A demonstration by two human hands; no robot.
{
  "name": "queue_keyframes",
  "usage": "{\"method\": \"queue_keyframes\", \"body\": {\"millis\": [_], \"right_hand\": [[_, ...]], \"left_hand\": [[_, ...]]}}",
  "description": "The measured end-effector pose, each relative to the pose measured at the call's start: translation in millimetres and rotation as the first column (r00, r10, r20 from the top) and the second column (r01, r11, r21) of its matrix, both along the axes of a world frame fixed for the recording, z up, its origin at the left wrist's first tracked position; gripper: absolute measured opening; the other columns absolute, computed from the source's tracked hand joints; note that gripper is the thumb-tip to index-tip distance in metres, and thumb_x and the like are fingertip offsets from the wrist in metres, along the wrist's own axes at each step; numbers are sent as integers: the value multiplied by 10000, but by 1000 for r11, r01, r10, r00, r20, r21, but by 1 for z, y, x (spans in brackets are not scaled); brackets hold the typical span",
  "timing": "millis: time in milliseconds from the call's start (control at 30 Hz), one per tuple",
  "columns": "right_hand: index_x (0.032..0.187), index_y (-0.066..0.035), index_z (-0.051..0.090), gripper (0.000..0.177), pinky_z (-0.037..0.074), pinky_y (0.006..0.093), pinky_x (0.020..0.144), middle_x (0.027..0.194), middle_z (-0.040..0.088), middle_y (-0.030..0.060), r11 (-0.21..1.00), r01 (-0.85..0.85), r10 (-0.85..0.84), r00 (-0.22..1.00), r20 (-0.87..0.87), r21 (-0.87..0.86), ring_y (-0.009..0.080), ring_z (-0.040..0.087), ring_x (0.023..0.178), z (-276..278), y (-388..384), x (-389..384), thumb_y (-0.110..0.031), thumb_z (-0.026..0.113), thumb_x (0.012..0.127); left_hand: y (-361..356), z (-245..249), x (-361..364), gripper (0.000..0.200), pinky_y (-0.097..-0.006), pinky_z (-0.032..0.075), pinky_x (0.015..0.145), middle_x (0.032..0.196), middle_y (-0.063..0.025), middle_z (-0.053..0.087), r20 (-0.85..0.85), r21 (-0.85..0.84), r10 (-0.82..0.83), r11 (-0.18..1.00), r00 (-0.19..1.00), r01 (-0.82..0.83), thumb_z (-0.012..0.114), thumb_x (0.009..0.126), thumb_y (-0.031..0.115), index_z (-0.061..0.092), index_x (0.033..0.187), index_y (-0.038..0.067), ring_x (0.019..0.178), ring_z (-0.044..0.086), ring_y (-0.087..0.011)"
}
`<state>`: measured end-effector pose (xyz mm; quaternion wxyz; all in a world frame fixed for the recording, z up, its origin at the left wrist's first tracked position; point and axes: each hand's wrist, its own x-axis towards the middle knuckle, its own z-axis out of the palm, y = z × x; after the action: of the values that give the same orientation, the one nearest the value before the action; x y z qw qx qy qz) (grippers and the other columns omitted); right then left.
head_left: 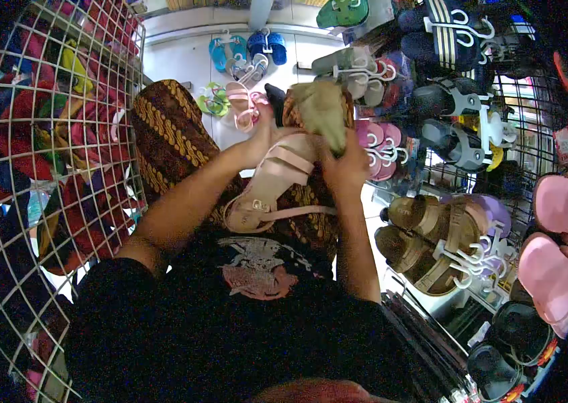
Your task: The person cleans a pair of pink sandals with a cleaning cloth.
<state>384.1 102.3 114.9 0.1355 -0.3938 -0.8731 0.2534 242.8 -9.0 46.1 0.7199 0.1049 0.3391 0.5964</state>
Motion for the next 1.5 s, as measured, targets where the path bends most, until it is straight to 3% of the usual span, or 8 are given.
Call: {"method": "queue_keyframes", "body": {"millis": [200,233,800,967,1133,1267,1400,1500], "right_hand": [[1258,50,501,476,435,355,923,1158,608,196,978,161,-193,937,-292,-130,255,578,1039,-18,11,10,-294,599,943],[1266,61,470,521,438,357,924,1162,600,191,976,124,-175,936,-305,-180,257,570,1041,-7,4,10,-281,643,913],[1088,-3,549,390,425,260,473,660,537,42,618,-23,-448,811,-376,-786,130,510,514,-21,-36,85,-239,657,797],[1327,27,413,651,440,378,942,1158,567,147,871,-35,-34,991,-130,-491,237,555,1073,-30,-46,93,-168,717,786],[1384,21,342,721,424,381,981,1261,524,166,856,-93,-55,962,-269,-508,248,535,1137,-21,-38,90,-184,719,806],[1391,13,345,699,419,377,987,1259,533,169,777,-115,-81,957,-279,-619,260,534,1148,-10,-32,91,-187,706,827],[1367,8,361,718,436,393,967,1228,562,190,807,-55,-69,980,-187,-587,310,557,1125,19,-26,76,-255,733,812],[1435,-6,275,806,390,382,1025,1321,482,195,849,-57,-58,978,-200,-526,298,484,1221,29,-24,62,-249,730,816]], "left_hand": [[-11,-19,-21,1007,-431,468,971,1232,-173,595,678,286,-65,941,733,-182,222,826,825,432,1388,17,1079,614,-288],[-12,15,-24,797,-465,506,911,1182,-167,621,144,-12,273,962,951,-274,343,899,677,482,1345,32,1005,645,-297],[-23,22,-29,811,-466,464,931,1164,-210,535,822,4,305,841,481,-541,427,844,605,436,1284,-76,1056,544,-311],[-24,4,-24,708,-496,458,931,1205,-109,520,875,345,-85,800,477,-492,466,843,622,438,1372,153,1100,511,-264],[-27,8,-13,571,-587,495,849,1246,-119,526,635,415,-13,849,772,-327,511,840,355,437,1383,195,1171,525,-291],[-39,25,-34,536,-302,551,818,1130,-105,612,-368,-37,197,973,909,-226,462,806,47,461,1339,-11,982,643,-184],[-29,51,-39,403,-334,542,749,930,-108,638,-409,-38,250,956,878,-290,464,833,125,569,1198,-11,846,644,-207],[-27,42,-36,353,-328,499,676,783,-95,585,111,-180,430,895,896,-407,460,847,306,598,963,3,757,595,-217]]}}
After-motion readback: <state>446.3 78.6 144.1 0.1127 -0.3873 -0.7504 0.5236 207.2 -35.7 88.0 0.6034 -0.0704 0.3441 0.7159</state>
